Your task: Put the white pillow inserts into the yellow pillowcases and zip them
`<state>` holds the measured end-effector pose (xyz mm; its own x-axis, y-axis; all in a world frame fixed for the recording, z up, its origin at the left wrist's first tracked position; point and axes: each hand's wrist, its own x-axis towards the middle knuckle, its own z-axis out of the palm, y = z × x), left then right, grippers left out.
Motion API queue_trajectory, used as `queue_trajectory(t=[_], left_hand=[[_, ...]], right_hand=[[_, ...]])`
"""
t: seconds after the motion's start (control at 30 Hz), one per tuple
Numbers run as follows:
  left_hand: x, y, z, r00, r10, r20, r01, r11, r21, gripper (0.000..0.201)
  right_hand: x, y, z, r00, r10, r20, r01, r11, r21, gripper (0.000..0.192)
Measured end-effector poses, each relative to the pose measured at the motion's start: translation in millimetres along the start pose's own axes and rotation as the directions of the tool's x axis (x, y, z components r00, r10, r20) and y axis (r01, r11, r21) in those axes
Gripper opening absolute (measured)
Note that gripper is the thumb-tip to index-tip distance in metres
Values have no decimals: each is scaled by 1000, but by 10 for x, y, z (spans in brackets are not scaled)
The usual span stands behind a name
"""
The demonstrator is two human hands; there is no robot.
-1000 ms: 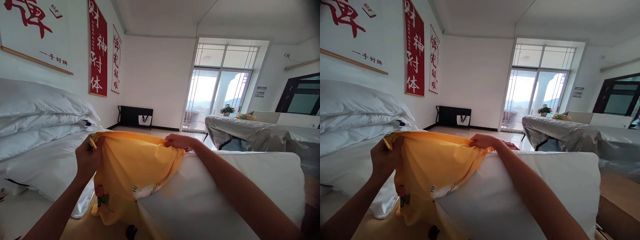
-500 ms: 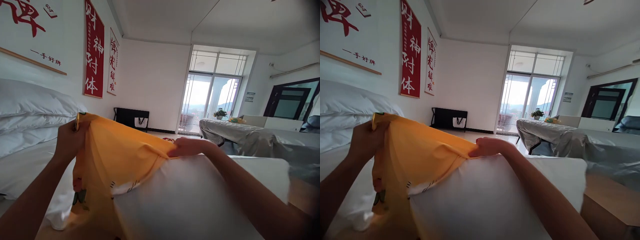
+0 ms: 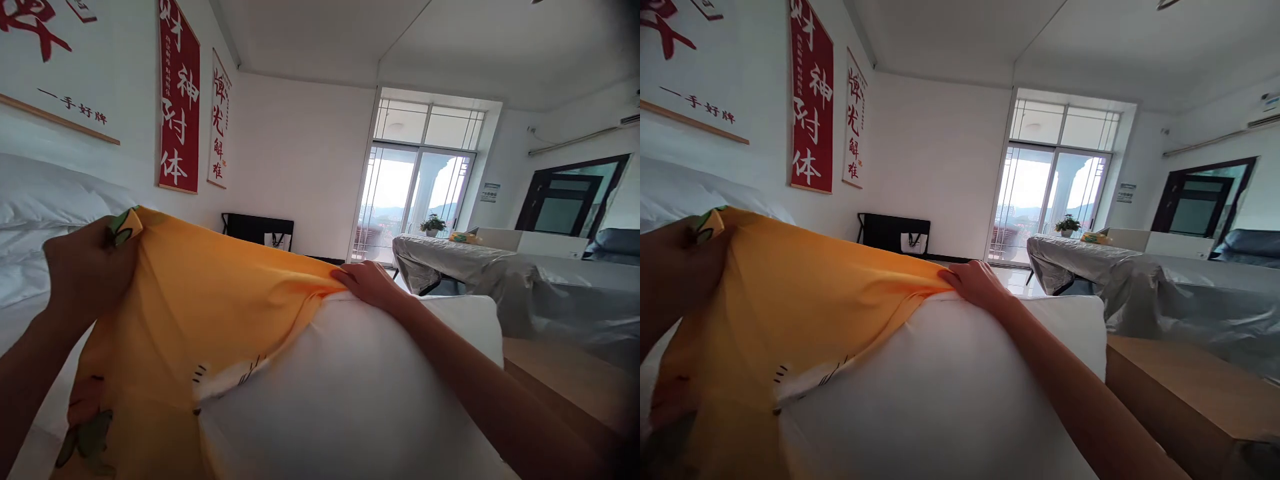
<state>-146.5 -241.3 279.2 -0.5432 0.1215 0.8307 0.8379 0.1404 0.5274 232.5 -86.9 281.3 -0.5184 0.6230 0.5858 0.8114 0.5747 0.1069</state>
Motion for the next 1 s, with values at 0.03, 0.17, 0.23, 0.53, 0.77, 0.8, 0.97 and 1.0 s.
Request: queue_trajectory(t=[0.03,0.17,0.23,0.53,0.77,0.8,0.97,1.0], left_hand=[[-2,-56,93,997,35,67,-37,999,30,29],[-78,-364,506,953,28,301,-49,997,61,26],[-98,-483,644,937,-20,349,10,999,32,29],[-668,113,551,696,689,-201,-703,711,5,28],[-1400,968,783,415,730,543,-817,562,-130,31],[-1391,998,833,441,692,572,-808,584,-83,29],[-1281,1062,948,447,701,556,-838,546,-15,26],[-1276,1091,958,443,722,532,-848,530,-12,26]], right_hand=[[5,-16,68,999,-11,46,12,1000,-13,47],[59,-29,420,992,-74,105,76,997,-11,30],[98,2,566,989,-119,87,117,993,20,27],[202,35,836,997,65,-46,-46,937,345,26],[119,13,717,999,52,-4,-47,930,364,27],[79,7,673,999,40,0,-37,935,351,27],[-187,-91,474,988,-149,32,132,944,301,40],[-243,-112,452,978,-208,29,191,939,285,43]])
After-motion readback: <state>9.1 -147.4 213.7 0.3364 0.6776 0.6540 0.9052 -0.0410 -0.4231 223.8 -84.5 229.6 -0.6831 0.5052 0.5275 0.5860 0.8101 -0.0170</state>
